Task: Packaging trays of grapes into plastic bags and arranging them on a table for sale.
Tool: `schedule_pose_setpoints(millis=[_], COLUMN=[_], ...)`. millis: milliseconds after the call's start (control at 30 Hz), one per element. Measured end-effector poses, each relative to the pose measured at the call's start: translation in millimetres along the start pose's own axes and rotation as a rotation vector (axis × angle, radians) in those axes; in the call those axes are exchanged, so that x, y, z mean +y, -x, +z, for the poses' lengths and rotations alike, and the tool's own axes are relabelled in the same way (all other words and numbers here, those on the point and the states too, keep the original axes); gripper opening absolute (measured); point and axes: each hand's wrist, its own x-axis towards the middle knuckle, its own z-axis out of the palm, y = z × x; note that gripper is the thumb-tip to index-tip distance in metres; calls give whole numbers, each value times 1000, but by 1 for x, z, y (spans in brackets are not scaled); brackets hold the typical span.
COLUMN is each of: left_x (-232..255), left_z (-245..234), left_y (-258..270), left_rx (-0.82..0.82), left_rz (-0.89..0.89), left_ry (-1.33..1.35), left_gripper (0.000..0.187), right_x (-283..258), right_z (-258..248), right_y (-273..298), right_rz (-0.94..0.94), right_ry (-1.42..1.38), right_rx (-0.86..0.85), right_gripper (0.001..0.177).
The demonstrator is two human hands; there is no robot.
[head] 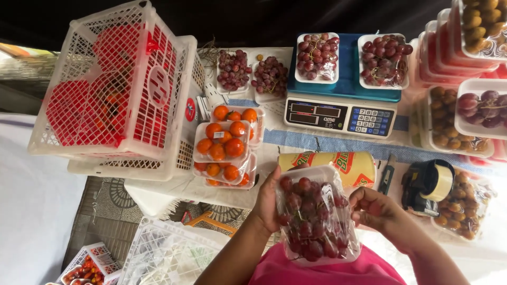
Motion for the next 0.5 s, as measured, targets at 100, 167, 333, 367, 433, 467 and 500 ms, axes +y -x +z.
schedule_pose_setpoints(millis=[100, 167, 333, 367, 433, 467, 500], left_x=[0, 2, 2, 3, 4, 4, 5], left_z=[3, 4, 3, 1, 5, 11, 16], left_y=[1, 1, 3, 4, 6, 8, 10], left_rx=[50, 43, 72, 94, 113, 78, 43], left_rz=[28, 30, 43, 42, 44, -1, -45], left_ry=[-18, -25, -49, -85, -119, -86, -53], left_gripper=[62, 62, 59, 62, 64, 66, 68], right_x=[5, 8, 1, 1, -5, -8, -12], right_z=[2, 1, -7, -12, -15, -14, -12], right_y=[-1, -3, -2, 1, 7, 11, 16], right_rz=[19, -7, -37, -30, -23, -113, -201], right_ry=[-20, -28, 61, 82, 106, -48, -203], right_rx=[40, 38, 15, 26, 36, 23, 8], right_gripper=[18, 17, 6, 6, 7, 7, 9])
